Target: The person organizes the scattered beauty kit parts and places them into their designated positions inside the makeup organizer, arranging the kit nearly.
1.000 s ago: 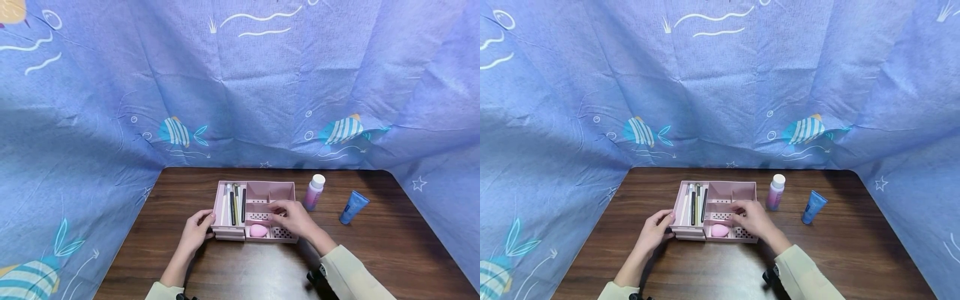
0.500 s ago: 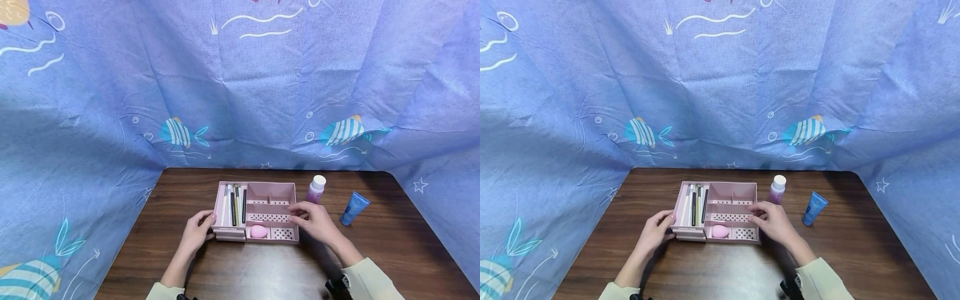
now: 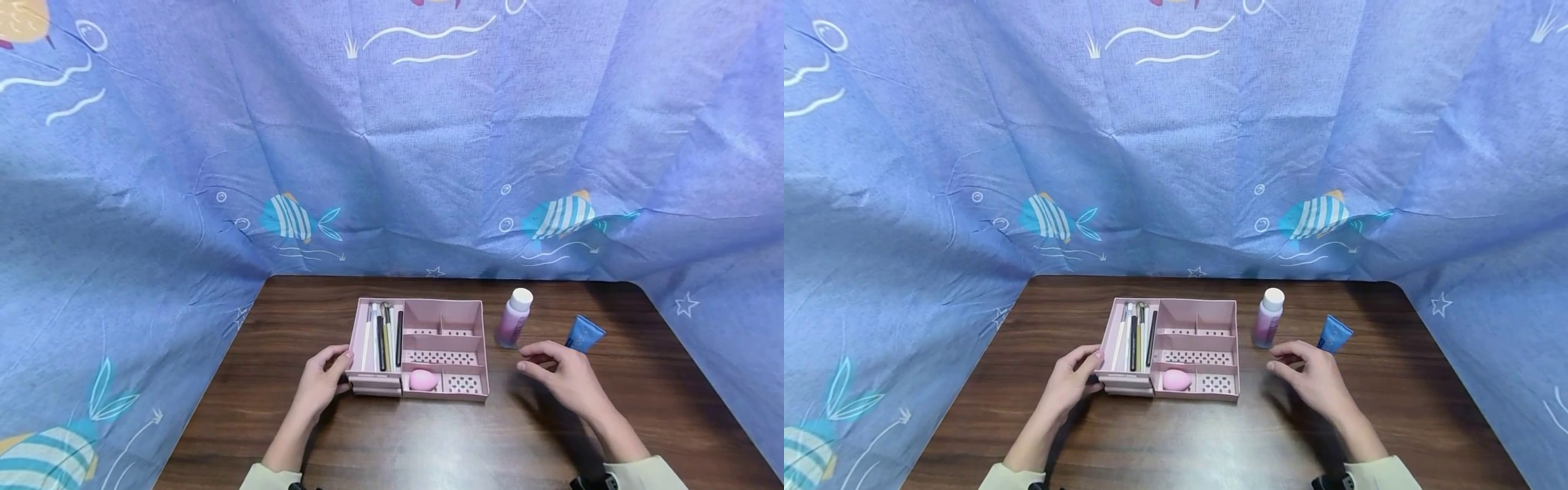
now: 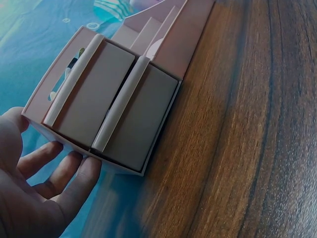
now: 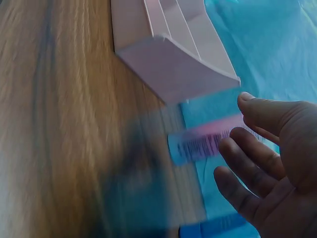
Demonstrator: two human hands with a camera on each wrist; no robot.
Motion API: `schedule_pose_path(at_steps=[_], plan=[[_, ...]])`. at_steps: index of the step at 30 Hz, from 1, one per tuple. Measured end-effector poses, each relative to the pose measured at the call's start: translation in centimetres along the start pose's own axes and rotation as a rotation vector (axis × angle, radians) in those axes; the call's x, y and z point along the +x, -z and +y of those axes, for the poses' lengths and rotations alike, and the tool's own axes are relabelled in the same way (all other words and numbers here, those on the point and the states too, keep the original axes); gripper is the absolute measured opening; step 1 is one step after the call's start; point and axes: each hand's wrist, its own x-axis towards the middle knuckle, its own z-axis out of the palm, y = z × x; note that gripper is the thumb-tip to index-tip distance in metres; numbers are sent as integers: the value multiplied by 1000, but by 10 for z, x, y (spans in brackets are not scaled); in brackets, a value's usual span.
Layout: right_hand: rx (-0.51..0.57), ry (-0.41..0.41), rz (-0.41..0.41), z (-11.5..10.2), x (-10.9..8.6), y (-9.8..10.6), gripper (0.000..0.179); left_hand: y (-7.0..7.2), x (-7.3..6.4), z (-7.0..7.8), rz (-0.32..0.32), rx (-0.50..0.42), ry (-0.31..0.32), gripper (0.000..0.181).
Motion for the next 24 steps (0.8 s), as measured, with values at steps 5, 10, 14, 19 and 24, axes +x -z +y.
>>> schedule_pose_path(at_steps=[5,10,14,19,24], plan=[[-61,-72,51,16,-17,14,18,0,0,0,0,-3,-4,31],[-115,-131,59,32,-29,25,20,0,0,1,-4,-11,-7,31],[-167,-182,88,40,-35,31,18,0,0,3,-7,-14,-6,31],[-269,-237,182,49,-36,38,17,0,1,3,-6,-10,-5,31],[-285,-315,255,52,-32,46,30,1,2,2,-5,-10,-5,31]])
